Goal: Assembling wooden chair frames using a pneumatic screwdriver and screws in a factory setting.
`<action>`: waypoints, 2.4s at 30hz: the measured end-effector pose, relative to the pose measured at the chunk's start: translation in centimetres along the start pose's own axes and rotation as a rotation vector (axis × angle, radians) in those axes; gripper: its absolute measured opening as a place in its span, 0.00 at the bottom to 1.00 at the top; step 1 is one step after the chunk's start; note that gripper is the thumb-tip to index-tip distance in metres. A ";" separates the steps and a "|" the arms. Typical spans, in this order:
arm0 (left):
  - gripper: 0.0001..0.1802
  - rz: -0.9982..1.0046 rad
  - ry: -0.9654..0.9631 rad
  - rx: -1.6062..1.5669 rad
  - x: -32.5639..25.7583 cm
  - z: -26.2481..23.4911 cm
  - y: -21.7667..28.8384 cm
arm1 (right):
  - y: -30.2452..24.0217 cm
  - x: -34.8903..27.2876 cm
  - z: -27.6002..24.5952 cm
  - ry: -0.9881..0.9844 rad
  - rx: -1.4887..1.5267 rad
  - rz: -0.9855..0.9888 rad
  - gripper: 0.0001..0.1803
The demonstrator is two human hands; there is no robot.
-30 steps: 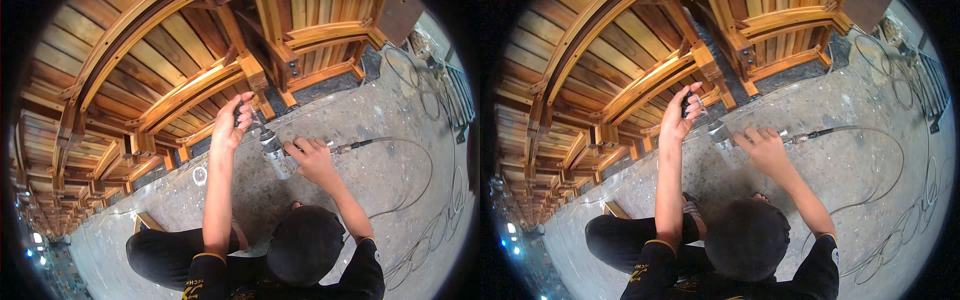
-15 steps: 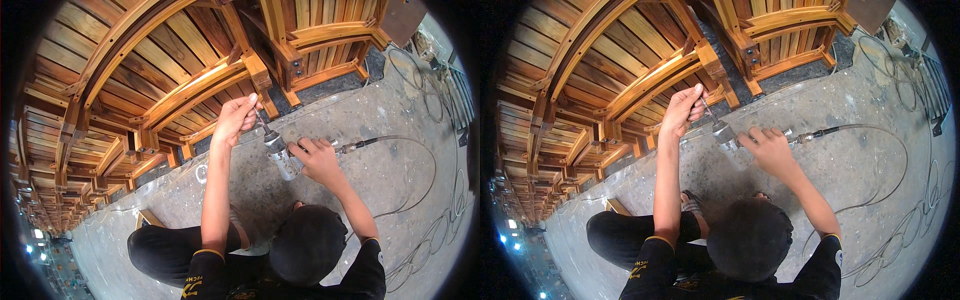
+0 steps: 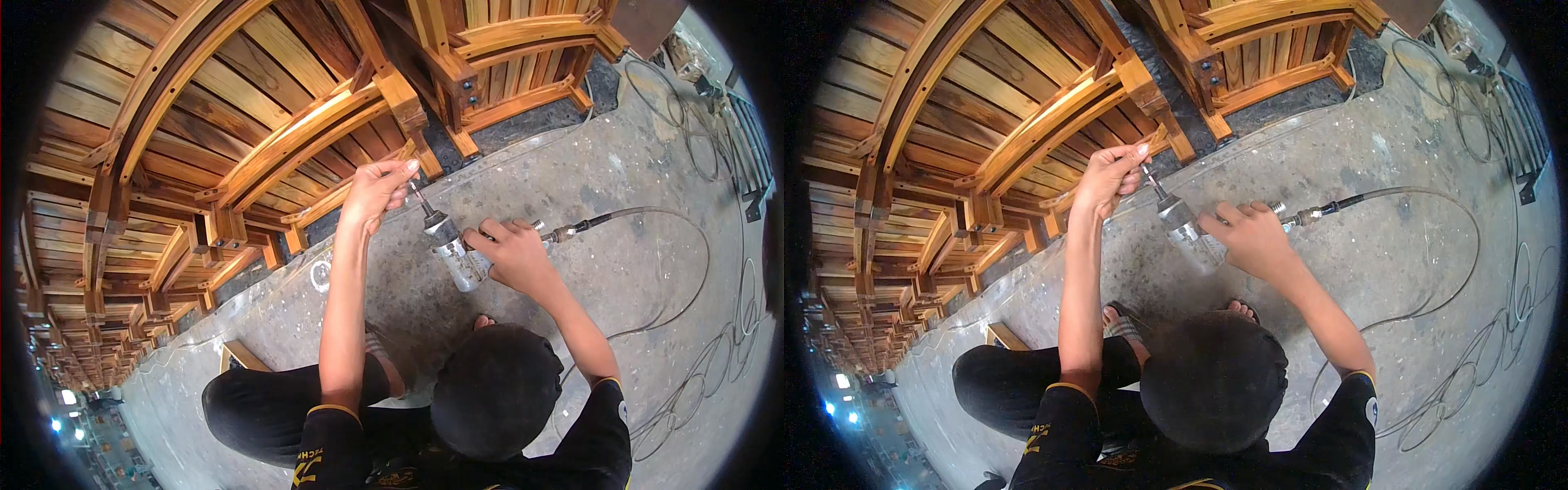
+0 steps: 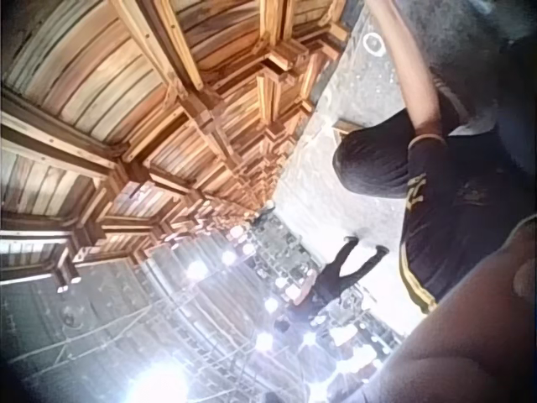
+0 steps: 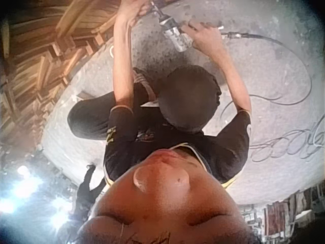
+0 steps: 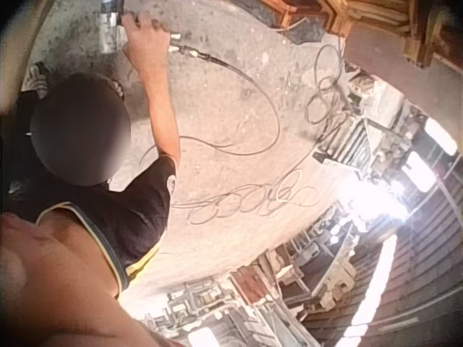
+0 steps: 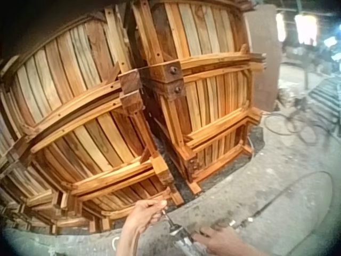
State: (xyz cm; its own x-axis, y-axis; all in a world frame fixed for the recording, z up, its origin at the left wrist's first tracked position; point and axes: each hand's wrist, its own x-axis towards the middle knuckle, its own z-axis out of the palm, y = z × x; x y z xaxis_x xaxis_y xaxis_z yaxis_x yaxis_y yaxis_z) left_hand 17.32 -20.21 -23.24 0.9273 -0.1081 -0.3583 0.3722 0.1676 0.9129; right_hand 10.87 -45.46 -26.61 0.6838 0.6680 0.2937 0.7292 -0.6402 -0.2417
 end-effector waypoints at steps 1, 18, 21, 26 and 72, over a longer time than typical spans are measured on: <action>0.12 -0.001 0.000 -0.001 0.1 -0.1 -0.2 | 0.0 -0.1 0.1 0.001 -0.001 -0.010 0.34; 0.16 -0.119 -0.024 0.077 1.1 2.0 -3.7 | 0.0 -0.9 -0.1 -0.084 0.081 0.036 0.26; 0.18 -0.046 0.117 0.028 1.3 1.4 -4.2 | -0.9 -1.7 0.5 -0.106 0.121 0.027 0.27; 0.18 -0.055 0.132 -0.340 1.3 -0.5 -4.6 | -1.3 -3.1 1.4 -0.150 0.282 0.020 0.25; 0.16 0.112 -0.099 -0.259 1.3 4.4 -3.0 | -4.4 -2.7 1.9 0.523 0.820 0.426 0.27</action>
State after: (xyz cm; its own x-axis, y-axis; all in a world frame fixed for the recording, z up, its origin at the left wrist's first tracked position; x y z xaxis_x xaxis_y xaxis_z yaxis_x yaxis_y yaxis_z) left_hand 17.21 -25.13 -25.57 0.9596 -0.1676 -0.2261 0.2774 0.4269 0.8607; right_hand 5.86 -43.70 -28.04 0.9328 0.0781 0.3518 0.3604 -0.2007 -0.9110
